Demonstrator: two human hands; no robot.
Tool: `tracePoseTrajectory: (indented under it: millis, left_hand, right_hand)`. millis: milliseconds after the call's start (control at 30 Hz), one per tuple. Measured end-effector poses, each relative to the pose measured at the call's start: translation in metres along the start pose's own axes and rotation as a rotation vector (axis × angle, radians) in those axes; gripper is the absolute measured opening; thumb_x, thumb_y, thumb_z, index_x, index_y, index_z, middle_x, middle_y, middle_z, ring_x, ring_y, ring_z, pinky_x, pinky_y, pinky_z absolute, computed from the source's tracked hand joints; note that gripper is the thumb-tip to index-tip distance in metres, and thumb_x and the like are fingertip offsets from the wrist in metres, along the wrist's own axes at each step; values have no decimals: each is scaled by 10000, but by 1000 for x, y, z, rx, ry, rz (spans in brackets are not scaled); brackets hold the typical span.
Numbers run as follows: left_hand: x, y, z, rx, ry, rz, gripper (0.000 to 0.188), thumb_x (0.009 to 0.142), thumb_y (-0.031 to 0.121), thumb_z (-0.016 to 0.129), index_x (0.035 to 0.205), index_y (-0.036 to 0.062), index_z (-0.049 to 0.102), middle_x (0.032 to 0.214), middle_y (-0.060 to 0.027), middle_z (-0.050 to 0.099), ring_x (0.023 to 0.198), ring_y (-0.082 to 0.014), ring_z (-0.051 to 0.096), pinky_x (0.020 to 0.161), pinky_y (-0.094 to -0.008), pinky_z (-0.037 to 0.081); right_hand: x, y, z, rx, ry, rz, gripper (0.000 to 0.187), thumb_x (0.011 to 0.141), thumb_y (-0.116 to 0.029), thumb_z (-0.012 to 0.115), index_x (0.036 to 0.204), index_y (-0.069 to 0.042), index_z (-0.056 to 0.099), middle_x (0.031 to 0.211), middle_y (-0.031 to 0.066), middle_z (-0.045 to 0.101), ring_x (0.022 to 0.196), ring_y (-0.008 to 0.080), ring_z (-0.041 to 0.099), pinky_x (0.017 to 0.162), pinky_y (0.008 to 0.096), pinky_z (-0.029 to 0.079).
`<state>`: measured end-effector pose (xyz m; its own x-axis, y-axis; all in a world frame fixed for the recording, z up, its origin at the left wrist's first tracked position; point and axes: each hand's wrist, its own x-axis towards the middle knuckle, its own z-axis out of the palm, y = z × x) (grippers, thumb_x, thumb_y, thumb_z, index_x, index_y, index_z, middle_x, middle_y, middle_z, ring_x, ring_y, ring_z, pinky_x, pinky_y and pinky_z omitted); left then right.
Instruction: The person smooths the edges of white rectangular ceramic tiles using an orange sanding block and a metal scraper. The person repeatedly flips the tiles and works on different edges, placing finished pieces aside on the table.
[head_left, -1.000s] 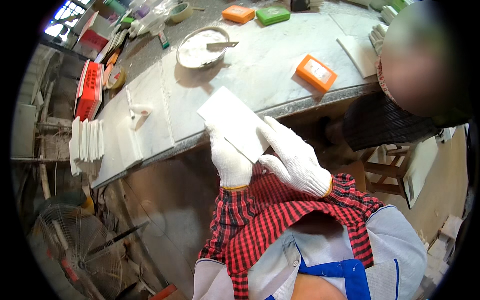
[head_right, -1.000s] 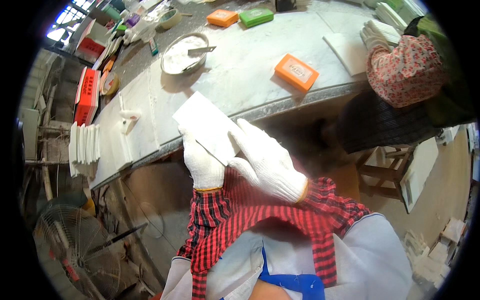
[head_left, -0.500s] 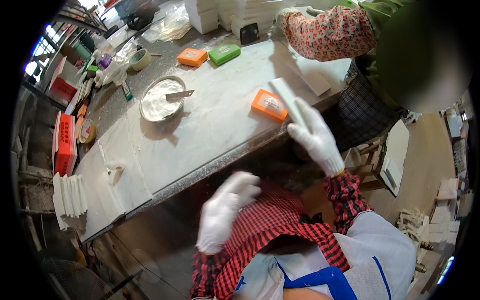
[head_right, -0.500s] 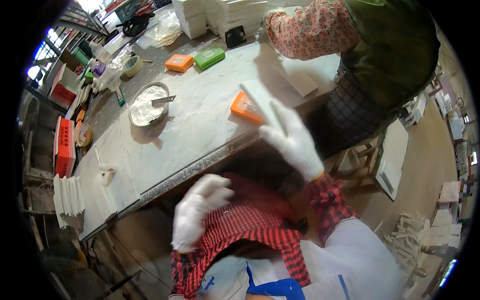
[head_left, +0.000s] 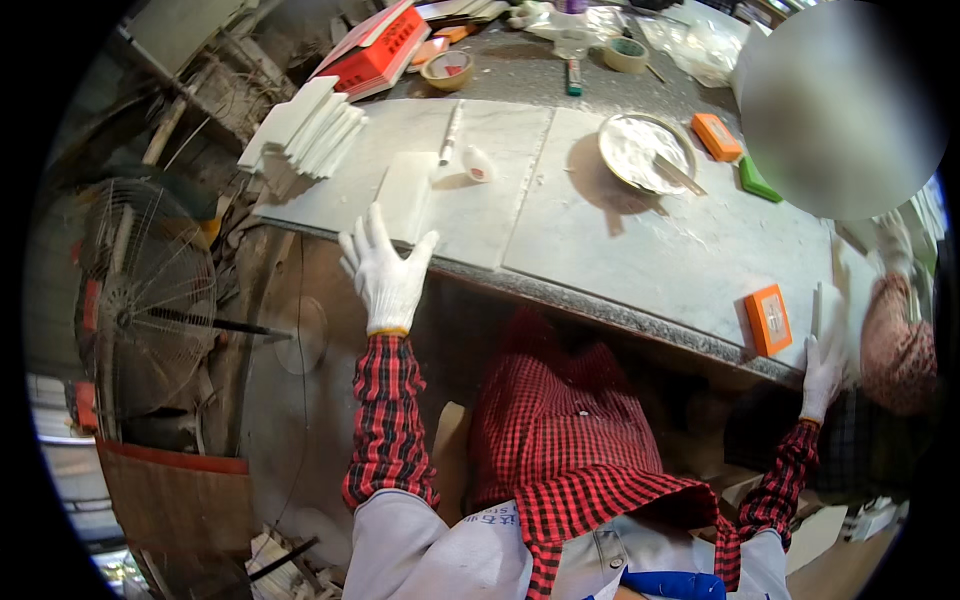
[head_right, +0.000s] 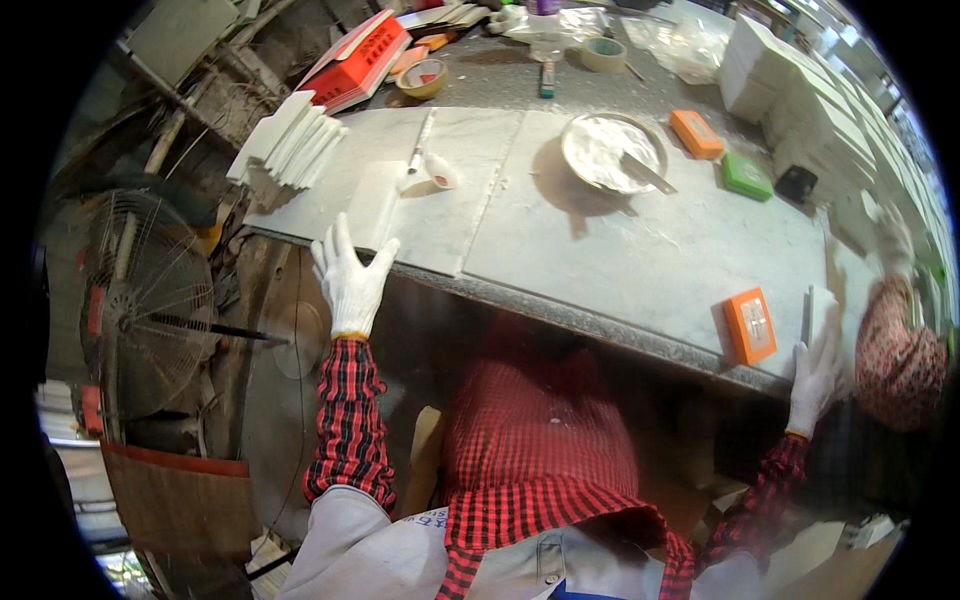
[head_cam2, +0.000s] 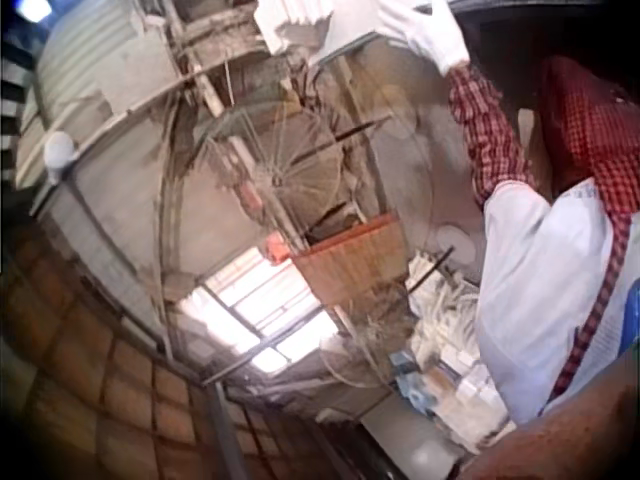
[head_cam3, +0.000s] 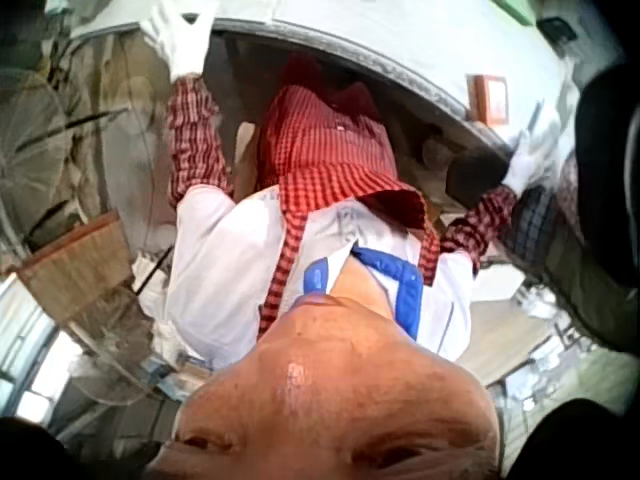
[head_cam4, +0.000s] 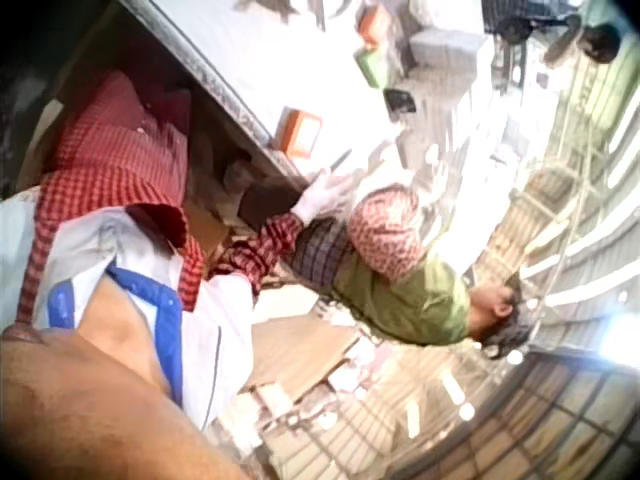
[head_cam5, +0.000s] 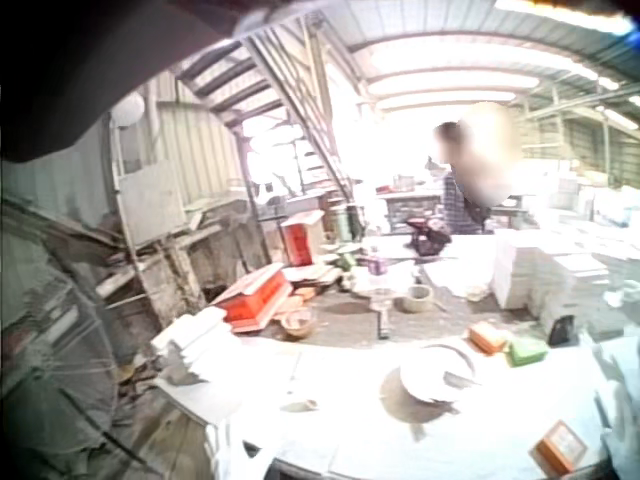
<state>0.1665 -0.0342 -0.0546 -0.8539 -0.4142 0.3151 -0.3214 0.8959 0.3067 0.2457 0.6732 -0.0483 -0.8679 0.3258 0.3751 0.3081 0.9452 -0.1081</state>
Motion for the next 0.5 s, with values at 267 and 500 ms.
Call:
tracePoseTrajectory:
  millis: [267, 500]
  left_hand:
    - [30, 0, 7, -108, -59, -150, 966, 791, 541, 799, 1549, 90, 407, 1337, -240, 611, 1229, -447, 577, 1031, -559, 461]
    - [17, 1, -11, -137, 171, -8, 936, 725, 351, 900, 1512, 61, 485, 1385, -242, 601, 1253, -396, 613, 1021, -460, 527]
  right_hand:
    - [14, -7, -18, -223, -58, 182, 675, 998, -477, 633, 1554, -137, 455, 1518, 234, 483, 1381, 430, 472, 1143, 513, 376]
    - [-25, -92, -68, 40, 140, -27, 530, 1012, -306, 658, 1467, -53, 560, 1512, 227, 511, 1382, 387, 486, 1162, 471, 370]
